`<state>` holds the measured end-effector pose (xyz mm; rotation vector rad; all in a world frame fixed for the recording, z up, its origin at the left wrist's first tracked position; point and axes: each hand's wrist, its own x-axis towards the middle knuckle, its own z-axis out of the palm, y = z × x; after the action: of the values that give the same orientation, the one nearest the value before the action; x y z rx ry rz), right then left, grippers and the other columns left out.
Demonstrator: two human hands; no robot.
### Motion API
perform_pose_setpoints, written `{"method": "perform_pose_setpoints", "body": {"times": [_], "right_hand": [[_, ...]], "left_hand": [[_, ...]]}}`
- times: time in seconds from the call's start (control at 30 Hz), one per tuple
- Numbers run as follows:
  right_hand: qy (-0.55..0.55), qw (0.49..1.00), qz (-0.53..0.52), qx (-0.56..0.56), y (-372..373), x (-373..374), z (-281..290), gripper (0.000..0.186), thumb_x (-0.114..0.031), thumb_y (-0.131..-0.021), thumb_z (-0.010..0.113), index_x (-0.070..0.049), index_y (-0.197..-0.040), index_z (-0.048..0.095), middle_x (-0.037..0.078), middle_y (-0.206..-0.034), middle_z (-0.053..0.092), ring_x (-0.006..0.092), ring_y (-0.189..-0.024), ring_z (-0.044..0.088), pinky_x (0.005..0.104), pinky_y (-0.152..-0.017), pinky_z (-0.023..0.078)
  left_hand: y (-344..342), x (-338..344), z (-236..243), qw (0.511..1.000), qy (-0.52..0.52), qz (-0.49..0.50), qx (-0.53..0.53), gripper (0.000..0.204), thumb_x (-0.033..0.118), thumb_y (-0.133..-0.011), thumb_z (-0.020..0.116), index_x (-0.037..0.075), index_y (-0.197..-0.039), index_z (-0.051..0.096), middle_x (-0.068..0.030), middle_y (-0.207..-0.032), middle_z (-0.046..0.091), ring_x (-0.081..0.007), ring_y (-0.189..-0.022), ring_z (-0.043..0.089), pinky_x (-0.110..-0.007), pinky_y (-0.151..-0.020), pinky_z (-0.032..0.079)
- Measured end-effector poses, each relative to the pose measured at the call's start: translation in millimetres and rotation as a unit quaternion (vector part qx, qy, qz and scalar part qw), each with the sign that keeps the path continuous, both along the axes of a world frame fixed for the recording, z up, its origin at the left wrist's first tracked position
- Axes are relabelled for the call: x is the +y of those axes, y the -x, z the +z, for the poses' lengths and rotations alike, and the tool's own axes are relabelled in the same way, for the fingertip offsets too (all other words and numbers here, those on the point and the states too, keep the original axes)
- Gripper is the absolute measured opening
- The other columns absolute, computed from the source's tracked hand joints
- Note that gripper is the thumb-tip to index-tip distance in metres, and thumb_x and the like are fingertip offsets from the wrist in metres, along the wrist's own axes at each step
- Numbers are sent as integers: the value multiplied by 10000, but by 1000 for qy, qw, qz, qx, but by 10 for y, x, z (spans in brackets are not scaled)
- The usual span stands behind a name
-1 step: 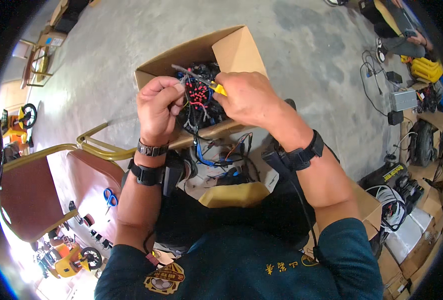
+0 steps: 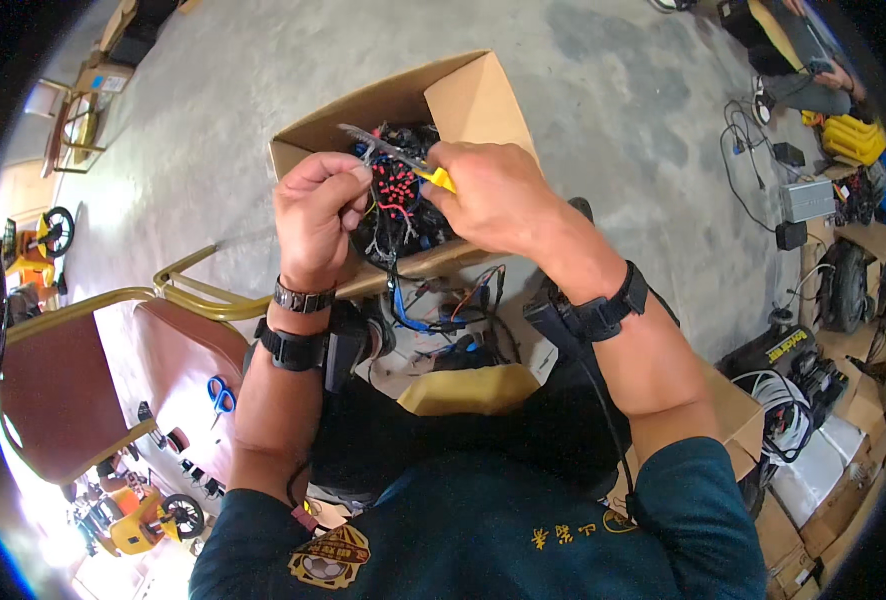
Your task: Stripping the ends of electrical wires using a wire stripping tool inside a cardboard box.
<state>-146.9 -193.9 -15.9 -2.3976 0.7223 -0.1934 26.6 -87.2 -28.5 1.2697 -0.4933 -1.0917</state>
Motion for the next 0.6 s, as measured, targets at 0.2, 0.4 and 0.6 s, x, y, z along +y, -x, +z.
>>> {"method": "perform_pose_setpoints", "body": {"times": [0.2,0.4,0.6], "right_hand": [[-40,999,-21,-7,5,27,-7,246,-244,-850,632,-9,-900,580,216,-771,609,416,-755,588,455,-655,466],[-35,995,11,92,28,-99,-46,309,-285,-842,628,-39,-1029,629,194,-861,662,387,-829,629,463,-737,488],[-66,996,3,67,84,-110,-24,312,-271,-832,642,-51,-1053,637,182,-891,666,375,-871,628,453,-769,489]], "left_hand": [[44,23,-13,999,16,-2,31,19,0,-799,651,-3,-810,667,-12,-650,604,-41,-517,480,-180,-455,346],[16,12,-36,1000,-10,-10,-6,32,5,-796,662,2,-827,668,-14,-661,611,-42,-522,485,-179,-459,357],[-33,20,-12,999,23,-25,20,33,-17,-796,651,3,-819,664,-11,-656,608,-40,-522,483,-181,-455,349]]}}
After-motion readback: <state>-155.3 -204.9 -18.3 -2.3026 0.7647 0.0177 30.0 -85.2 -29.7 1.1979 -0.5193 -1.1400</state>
